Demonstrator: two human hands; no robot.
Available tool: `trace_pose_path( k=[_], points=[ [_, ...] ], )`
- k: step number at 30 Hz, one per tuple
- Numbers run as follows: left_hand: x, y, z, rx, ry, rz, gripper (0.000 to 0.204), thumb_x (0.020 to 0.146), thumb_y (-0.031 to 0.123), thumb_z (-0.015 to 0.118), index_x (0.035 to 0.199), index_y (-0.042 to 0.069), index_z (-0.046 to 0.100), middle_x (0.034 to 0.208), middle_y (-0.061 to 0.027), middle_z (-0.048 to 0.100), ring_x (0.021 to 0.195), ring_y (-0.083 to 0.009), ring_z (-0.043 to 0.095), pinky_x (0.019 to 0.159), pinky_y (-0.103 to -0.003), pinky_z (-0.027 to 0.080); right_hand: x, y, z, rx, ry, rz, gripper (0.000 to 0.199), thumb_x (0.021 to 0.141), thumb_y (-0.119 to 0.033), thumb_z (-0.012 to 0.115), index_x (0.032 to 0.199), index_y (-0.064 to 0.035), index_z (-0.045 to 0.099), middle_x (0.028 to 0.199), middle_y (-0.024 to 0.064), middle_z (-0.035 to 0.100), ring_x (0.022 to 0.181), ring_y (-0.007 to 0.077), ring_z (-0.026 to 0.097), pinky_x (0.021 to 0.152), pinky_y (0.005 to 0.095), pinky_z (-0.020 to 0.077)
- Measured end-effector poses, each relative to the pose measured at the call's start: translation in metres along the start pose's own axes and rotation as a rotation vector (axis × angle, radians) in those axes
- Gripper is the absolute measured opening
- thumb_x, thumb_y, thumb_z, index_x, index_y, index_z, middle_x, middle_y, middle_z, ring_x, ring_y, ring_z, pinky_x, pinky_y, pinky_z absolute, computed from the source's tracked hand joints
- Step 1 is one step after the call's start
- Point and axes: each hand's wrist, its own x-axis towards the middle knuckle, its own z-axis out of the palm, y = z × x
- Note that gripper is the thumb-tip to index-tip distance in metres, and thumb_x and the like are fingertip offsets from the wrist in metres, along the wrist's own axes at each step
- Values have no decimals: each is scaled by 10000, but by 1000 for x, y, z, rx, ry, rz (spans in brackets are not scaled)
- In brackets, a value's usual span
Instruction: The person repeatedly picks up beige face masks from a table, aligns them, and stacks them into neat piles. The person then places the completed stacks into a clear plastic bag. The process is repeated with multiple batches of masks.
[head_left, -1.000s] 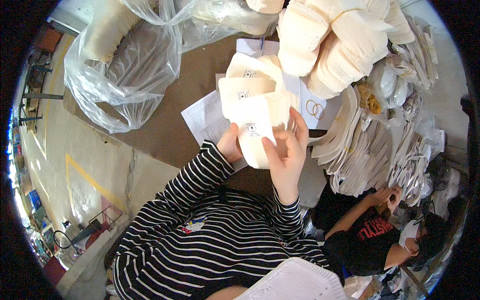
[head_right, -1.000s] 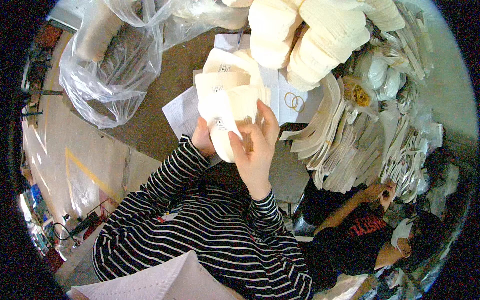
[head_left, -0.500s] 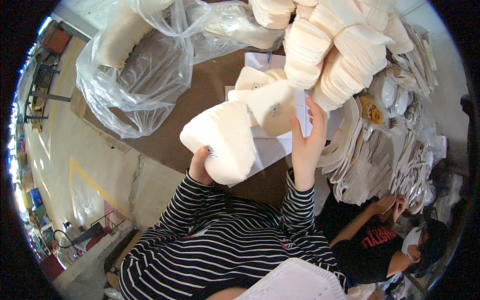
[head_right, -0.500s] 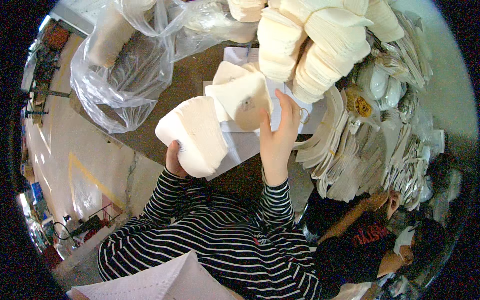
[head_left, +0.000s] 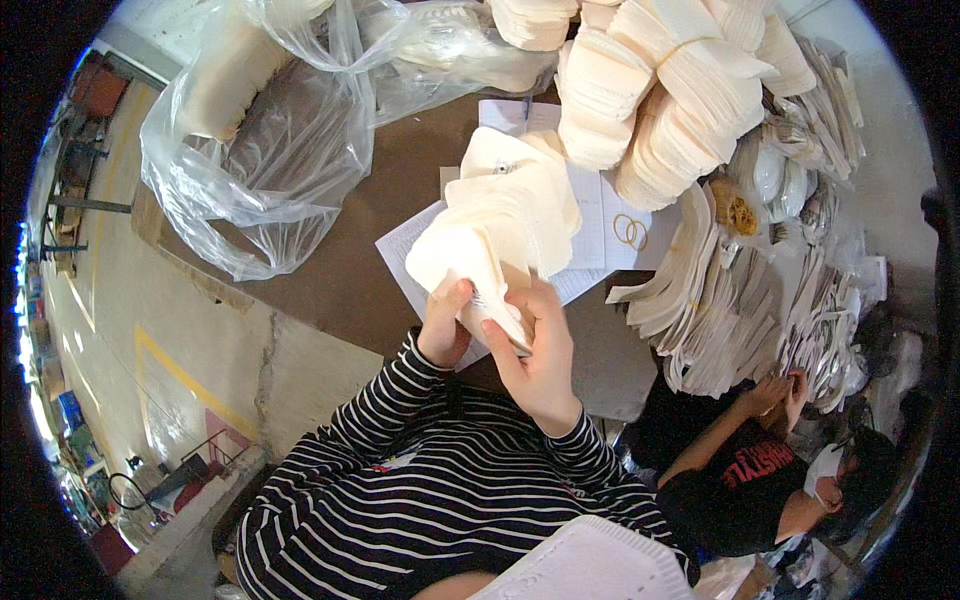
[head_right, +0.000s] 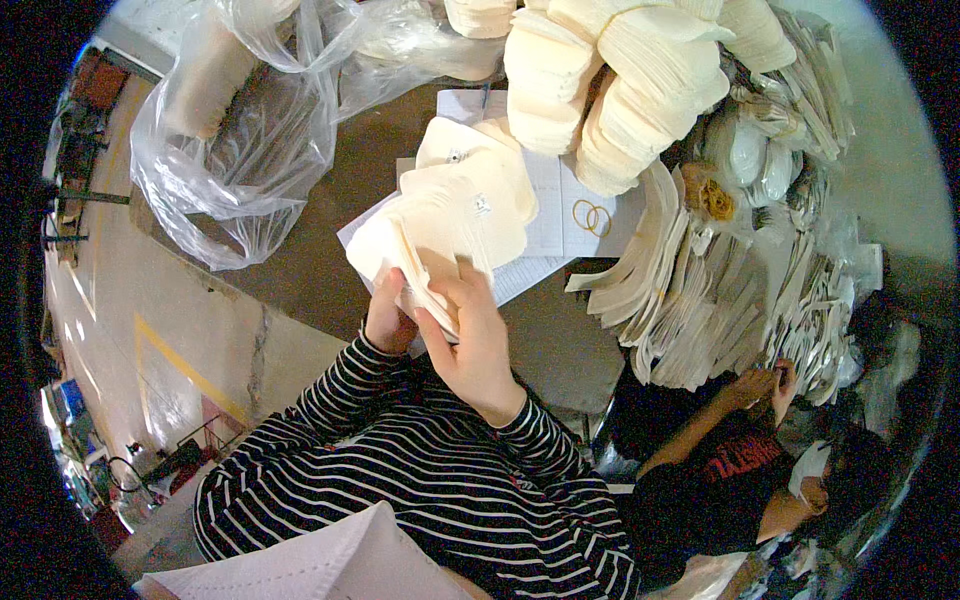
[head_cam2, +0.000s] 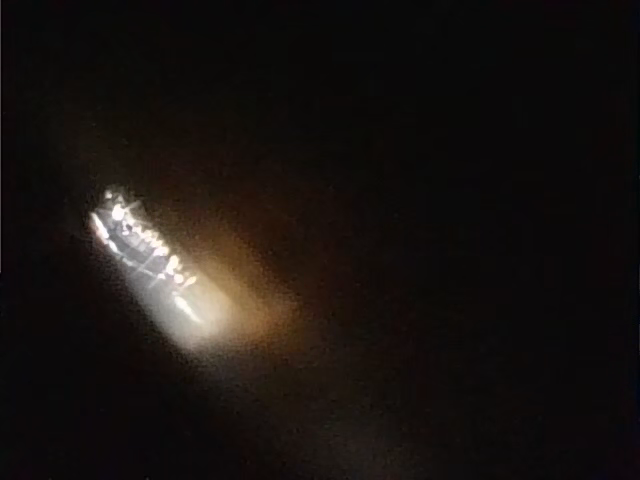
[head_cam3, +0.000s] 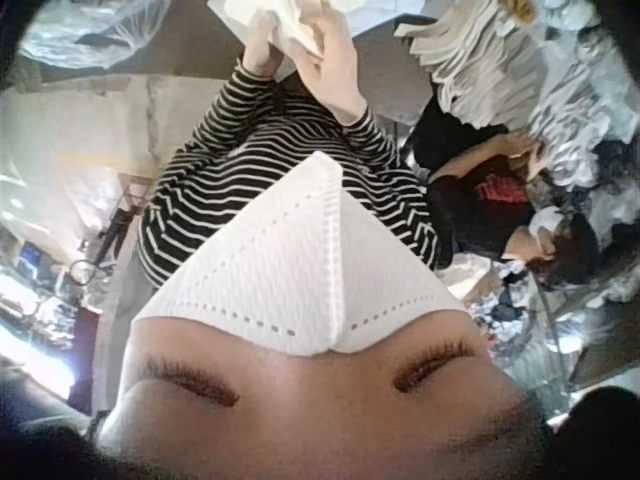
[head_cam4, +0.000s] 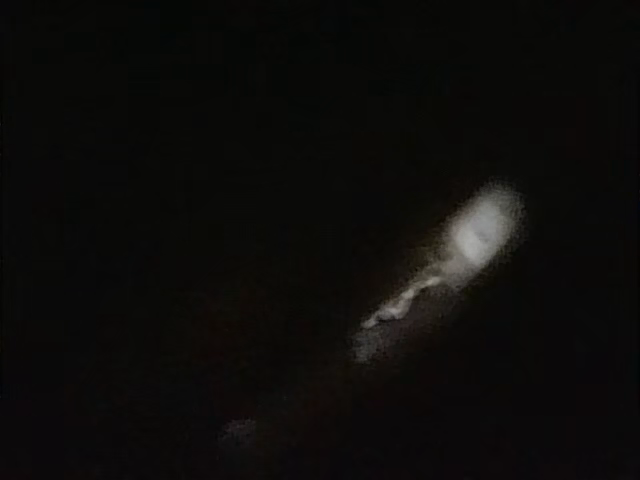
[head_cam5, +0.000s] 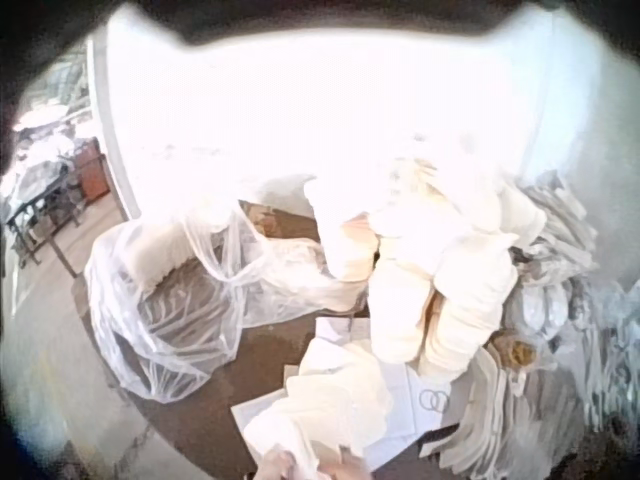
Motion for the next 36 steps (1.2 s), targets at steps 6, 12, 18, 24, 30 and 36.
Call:
trace_pose_path(
  k=[6,12,18,24,30,36],
  points=[
    [-2,-9,11,-163,-15,-39,806,922,493,662,1501,42,330,1430,-108,516,1311,-261,509,1093,-419,428,-9,-9,-7,461,228,216,595,861,76,685,1388,31,413,1186,199,664,1054,215,647,945,311,491],
    [-9,1,26,-80,92,-101,744,989,456,572,1546,76,257,1514,-108,434,1369,-274,449,1149,-447,355,-1,-2,-38,-58,606,-244,262,826,56,718,1075,31,642,1061,205,701,923,264,667,831,370,547],
    [-17,-16,3,-109,-98,22,819,978,544,537,1546,41,230,1534,-139,398,1377,-260,431,1143,-413,363,-7,2,-2,-344,-75,-376,251,685,-64,789,935,-63,769,1181,41,723,998,216,600,839,336,460],
    [-21,44,8,430,114,262,745,766,152,850,1384,-1,464,1270,-97,598,1147,-192,587,997,-330,480,-5,1,-22,37,-230,-231,162,776,-66,785,932,-36,750,1018,120,740,910,301,705,782,371,560],
    [-8,116,13,1887,-128,717,594,704,289,813,1197,35,598,1071,-127,637,918,-348,631,845,-436,471,29,61,-86,-609,237,18,98,855,-107,701,938,-56,714,922,93,699,892,287,620,825,422,457],
    [5,101,0,1960,20,648,592,714,366,800,1187,63,612,999,-108,654,918,-342,651,807,-445,495,33,147,-79,-1239,201,200,146,849,-207,701,923,-81,710,965,47,674,1005,262,616,877,431,439]
  ],
)
